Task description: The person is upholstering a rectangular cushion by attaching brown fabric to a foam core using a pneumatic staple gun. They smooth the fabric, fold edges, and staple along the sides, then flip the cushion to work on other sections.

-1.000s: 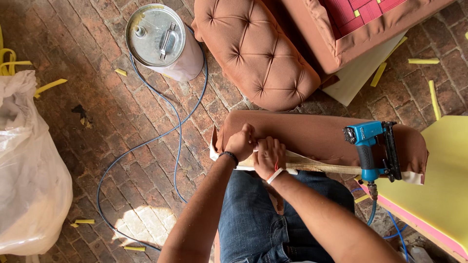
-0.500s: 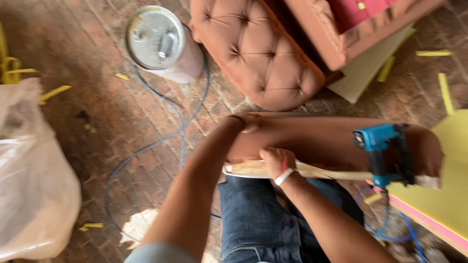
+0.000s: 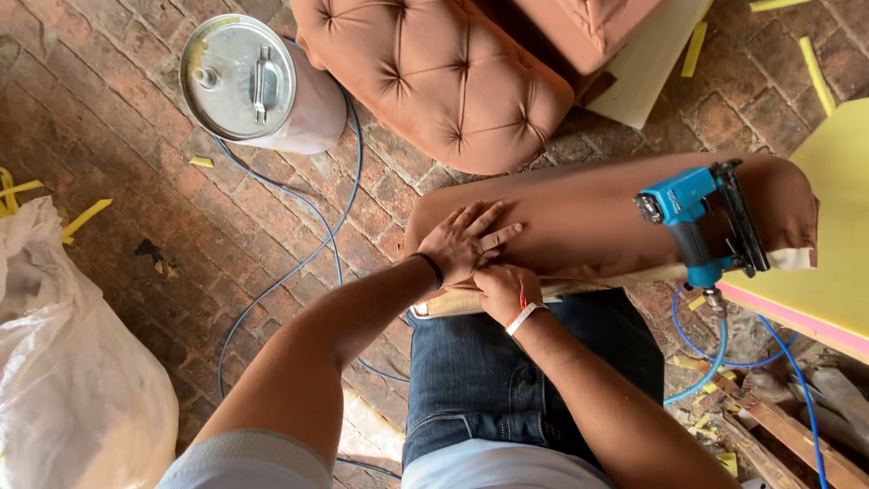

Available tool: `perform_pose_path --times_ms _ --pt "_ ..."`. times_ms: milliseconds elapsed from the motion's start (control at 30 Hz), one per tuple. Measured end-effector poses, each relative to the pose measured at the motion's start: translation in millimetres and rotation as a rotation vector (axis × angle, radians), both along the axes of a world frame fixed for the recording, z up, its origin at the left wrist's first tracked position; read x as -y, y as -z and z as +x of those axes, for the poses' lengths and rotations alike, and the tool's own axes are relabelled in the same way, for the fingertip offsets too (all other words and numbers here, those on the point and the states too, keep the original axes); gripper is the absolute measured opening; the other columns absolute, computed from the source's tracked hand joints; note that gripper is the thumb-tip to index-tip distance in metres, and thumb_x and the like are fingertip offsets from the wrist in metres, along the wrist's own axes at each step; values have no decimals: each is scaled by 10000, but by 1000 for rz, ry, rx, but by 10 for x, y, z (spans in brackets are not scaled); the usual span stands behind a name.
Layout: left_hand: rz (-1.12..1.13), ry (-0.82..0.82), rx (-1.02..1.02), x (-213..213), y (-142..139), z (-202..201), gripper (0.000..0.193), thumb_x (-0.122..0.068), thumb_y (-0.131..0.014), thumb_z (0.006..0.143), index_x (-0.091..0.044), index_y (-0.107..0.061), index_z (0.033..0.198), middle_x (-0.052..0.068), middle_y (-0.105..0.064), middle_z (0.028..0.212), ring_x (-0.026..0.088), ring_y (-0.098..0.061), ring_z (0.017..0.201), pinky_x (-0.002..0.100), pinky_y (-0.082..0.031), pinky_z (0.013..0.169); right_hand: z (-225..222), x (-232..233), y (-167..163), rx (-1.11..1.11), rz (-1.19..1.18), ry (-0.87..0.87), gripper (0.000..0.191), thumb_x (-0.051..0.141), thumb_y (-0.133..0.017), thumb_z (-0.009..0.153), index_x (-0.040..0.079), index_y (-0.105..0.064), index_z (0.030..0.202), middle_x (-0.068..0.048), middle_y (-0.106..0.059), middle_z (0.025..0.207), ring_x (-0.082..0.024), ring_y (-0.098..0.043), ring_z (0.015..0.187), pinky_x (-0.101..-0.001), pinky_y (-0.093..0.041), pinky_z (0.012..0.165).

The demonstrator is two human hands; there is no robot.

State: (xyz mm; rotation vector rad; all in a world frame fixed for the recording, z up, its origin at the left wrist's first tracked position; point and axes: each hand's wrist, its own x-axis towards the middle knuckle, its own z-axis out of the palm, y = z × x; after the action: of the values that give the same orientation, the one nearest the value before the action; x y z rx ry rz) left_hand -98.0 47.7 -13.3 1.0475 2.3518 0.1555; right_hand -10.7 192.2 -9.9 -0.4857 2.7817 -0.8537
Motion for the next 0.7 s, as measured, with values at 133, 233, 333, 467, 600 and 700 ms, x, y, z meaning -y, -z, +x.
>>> perform_pose_path --times_ms 133,233,333,467,600,700 --pt "-16 -19 -121 98 -45 169 668 -599 -382 1016 -476 -95 1607 149 -83 1713 418 -205 1538 556 -202 1228 -47 -30 -50 170 -62 -3 175 192 -822 753 91 -684 716 -111 -710 748 -313 -692 758 -436 -538 696" --pt "-58 -10 -121 76 -120 218 662 -636 -358 1020 -494 -86 1606 197 -55 1703 457 -180 1530 594 -168 1216 -98 -463 -241 340 -253 180 233 179 -864 788 77 -657 816 -109 -708 796 -248 -699 778 -355 -543 741" --pt "-123 -10 -59 39 -216 265 669 -689 -304 1002 -511 -50 1595 204 -17 1688 457 -125 1531 612 -120 1214 -252 -1581 -385 -301 -41 541 231 36 -764 941 76 -625 1121 -122 -675 982 -274 -674 897 -382 -560 826" --pt "-236 11 82 -32 -234 300 768 -779 -273 932 -512 23 1588 210 79 1688 469 -12 1532 602 -53 1206 -180 -2564 -250 -5 361 687 1132 257 -1021 526 12 -399 1440 -325 -511 1361 -493 -504 1249 -540 -414 1042" --pt "-164 -21 -27 -62 -202 423 781 -818 -287 914 -537 -9 1588 190 46 1694 451 -43 1543 594 -70 1231 -189 -2572 -199 183 373 709 1016 201 -890 725 36 -340 1563 -313 -579 1386 -490 -587 1223 -546 -466 1031" --pt "-152 -17 -33 -50 -210 501 822 -838 -322 895 -537 -28 1601 209 38 1702 456 -45 1555 588 -82 1236 -235 -2242 -422 166 313 566 945 215 -861 777 -23 -310 1507 -337 -621 1248 -482 -651 1090 -534 -527 953"
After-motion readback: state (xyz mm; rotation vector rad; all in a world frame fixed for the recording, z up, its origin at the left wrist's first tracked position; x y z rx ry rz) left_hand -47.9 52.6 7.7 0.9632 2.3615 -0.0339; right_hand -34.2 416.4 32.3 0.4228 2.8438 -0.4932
